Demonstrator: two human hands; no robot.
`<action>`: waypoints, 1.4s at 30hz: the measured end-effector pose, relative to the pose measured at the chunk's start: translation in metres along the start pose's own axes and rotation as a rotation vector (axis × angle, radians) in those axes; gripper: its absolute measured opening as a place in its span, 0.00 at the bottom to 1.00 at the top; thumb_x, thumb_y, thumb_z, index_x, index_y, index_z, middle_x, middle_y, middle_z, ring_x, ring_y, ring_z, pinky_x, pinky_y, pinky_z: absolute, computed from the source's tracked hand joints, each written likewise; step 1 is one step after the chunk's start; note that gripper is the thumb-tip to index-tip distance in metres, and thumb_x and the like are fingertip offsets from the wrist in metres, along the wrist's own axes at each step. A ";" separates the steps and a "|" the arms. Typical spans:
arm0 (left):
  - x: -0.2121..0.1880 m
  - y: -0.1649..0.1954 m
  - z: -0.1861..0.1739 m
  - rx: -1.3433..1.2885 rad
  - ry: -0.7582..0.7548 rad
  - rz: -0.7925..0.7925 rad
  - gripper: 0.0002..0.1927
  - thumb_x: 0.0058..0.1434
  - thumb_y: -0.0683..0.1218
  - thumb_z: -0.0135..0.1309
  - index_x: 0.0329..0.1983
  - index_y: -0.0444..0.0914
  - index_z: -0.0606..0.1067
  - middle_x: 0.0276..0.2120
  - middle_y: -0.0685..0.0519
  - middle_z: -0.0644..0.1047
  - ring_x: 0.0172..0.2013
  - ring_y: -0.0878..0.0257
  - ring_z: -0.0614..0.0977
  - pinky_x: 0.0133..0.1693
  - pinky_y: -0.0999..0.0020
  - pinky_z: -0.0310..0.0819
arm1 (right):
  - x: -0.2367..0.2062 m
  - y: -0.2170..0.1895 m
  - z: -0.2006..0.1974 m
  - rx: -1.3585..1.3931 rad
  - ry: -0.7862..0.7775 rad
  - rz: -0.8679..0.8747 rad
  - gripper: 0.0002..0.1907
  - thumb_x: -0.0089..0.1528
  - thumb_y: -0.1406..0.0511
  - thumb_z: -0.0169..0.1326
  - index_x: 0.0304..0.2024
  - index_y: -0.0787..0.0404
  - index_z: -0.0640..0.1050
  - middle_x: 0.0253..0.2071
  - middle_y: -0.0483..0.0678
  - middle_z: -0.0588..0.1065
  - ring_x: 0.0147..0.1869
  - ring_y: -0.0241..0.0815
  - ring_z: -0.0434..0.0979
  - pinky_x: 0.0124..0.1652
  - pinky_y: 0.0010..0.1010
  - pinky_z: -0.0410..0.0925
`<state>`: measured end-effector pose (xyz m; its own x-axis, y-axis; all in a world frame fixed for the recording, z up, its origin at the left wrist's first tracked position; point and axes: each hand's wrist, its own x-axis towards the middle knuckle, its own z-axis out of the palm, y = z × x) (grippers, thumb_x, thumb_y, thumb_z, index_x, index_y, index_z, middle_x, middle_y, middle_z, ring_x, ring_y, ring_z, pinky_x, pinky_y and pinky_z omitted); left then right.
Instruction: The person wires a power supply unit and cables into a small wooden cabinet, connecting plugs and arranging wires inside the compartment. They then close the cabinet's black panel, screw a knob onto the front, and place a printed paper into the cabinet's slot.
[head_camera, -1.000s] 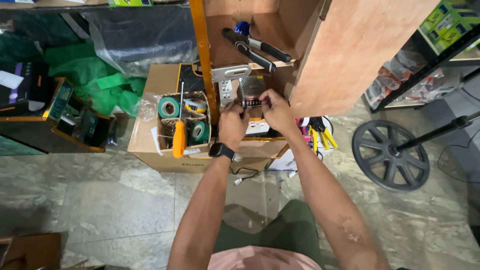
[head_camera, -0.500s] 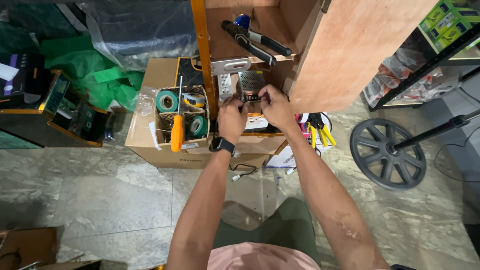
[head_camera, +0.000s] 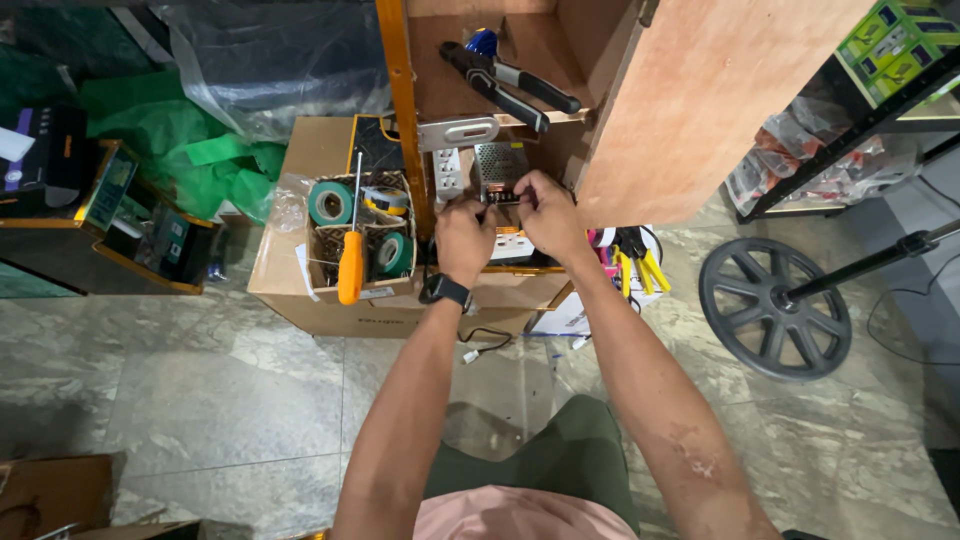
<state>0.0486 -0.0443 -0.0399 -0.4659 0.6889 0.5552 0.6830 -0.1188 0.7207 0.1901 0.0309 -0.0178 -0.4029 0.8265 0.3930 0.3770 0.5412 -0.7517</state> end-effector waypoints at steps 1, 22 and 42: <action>0.000 0.001 0.000 0.004 0.003 -0.003 0.09 0.56 0.44 0.62 0.30 0.32 0.80 0.34 0.39 0.81 0.37 0.41 0.82 0.41 0.52 0.77 | 0.000 0.000 0.000 -0.004 -0.004 0.004 0.08 0.59 0.73 0.51 0.41 0.63 0.74 0.36 0.52 0.77 0.40 0.47 0.79 0.42 0.36 0.72; -0.003 0.013 0.012 0.113 0.111 0.082 0.08 0.59 0.43 0.61 0.30 0.33 0.77 0.37 0.42 0.78 0.42 0.41 0.79 0.46 0.48 0.72 | 0.006 0.003 -0.001 -0.011 0.008 -0.055 0.09 0.58 0.74 0.51 0.42 0.63 0.74 0.37 0.54 0.76 0.40 0.48 0.79 0.42 0.36 0.72; -0.007 -0.002 -0.004 -0.018 -0.036 0.125 0.03 0.62 0.38 0.56 0.38 0.32 0.77 0.41 0.44 0.78 0.44 0.42 0.77 0.47 0.48 0.70 | 0.007 -0.006 0.000 -0.111 -0.057 -0.129 0.11 0.57 0.72 0.55 0.43 0.61 0.77 0.40 0.55 0.75 0.45 0.54 0.78 0.45 0.39 0.72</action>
<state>0.0485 -0.0516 -0.0433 -0.3572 0.6928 0.6265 0.7245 -0.2178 0.6540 0.1853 0.0337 -0.0101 -0.4997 0.7404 0.4495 0.4075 0.6589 -0.6323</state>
